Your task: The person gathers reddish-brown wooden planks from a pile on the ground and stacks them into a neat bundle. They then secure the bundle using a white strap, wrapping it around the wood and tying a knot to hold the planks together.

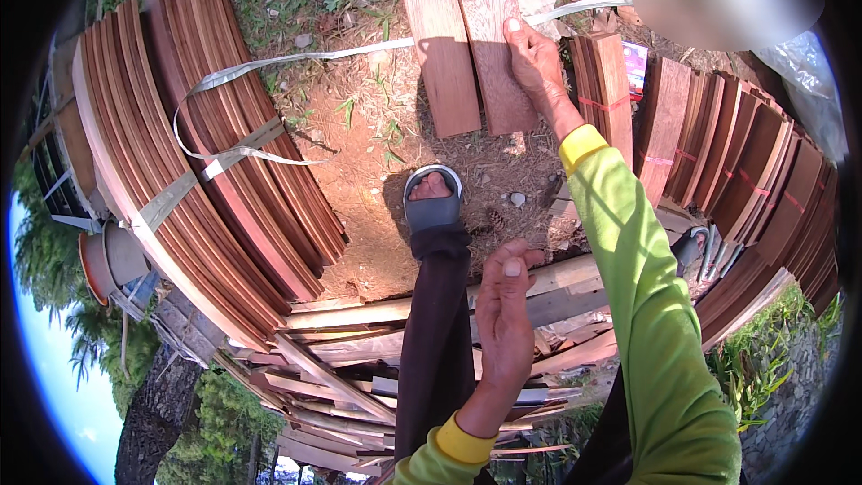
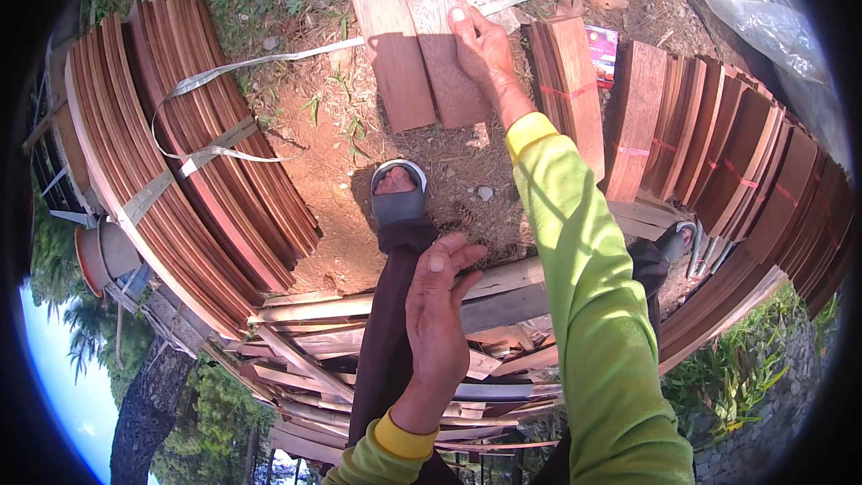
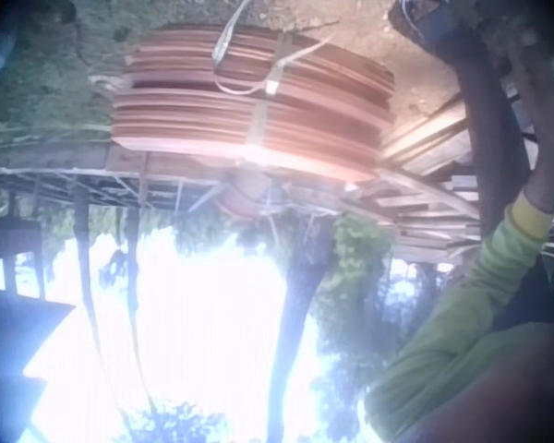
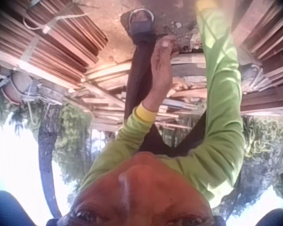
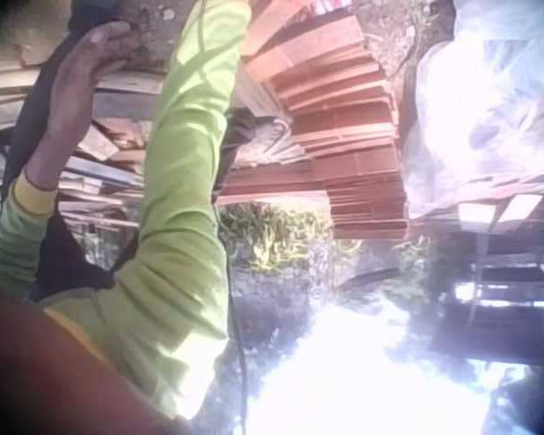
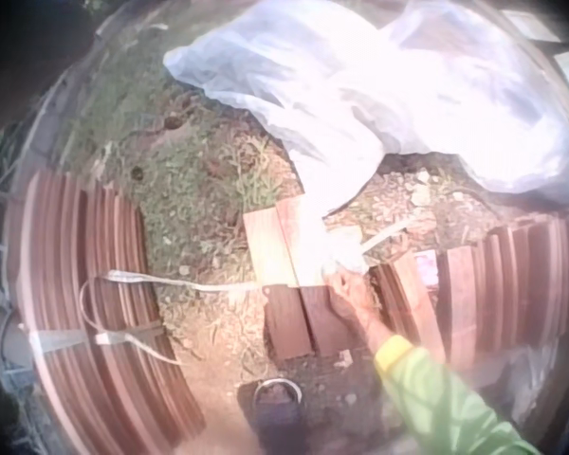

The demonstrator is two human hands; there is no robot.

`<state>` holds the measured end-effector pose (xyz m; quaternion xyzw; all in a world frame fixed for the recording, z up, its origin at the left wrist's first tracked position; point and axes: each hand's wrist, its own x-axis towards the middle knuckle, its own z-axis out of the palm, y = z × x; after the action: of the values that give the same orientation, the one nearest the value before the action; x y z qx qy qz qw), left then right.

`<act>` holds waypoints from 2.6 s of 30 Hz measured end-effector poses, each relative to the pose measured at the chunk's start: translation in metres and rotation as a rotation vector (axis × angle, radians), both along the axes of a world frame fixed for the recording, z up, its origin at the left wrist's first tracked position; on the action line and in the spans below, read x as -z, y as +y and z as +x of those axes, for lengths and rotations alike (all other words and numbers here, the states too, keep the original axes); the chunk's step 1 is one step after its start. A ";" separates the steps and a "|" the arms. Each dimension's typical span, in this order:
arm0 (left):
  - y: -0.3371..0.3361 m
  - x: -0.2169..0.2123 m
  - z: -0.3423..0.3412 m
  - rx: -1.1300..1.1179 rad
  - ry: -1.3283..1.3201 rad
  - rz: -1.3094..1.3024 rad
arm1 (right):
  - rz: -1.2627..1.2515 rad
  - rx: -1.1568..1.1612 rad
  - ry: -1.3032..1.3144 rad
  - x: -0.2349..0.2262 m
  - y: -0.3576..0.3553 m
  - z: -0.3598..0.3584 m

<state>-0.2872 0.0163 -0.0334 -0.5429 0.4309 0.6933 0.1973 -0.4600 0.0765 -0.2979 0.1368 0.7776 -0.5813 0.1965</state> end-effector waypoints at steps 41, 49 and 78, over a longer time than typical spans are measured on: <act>0.026 -0.001 -0.005 0.060 -0.014 0.006 | 0.442 0.024 0.218 -0.004 -0.017 0.009; 0.034 0.007 0.000 0.063 -0.025 -0.037 | 0.173 -0.005 0.316 -0.075 0.052 0.056; 0.087 0.014 0.021 0.230 0.017 -0.050 | 1.037 -0.140 0.333 -0.110 0.271 0.105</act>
<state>-0.2659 0.1030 -0.0477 -0.4887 0.5090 0.6599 0.2583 -0.3550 0.3479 -0.1880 0.0700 0.9901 -0.1210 0.0159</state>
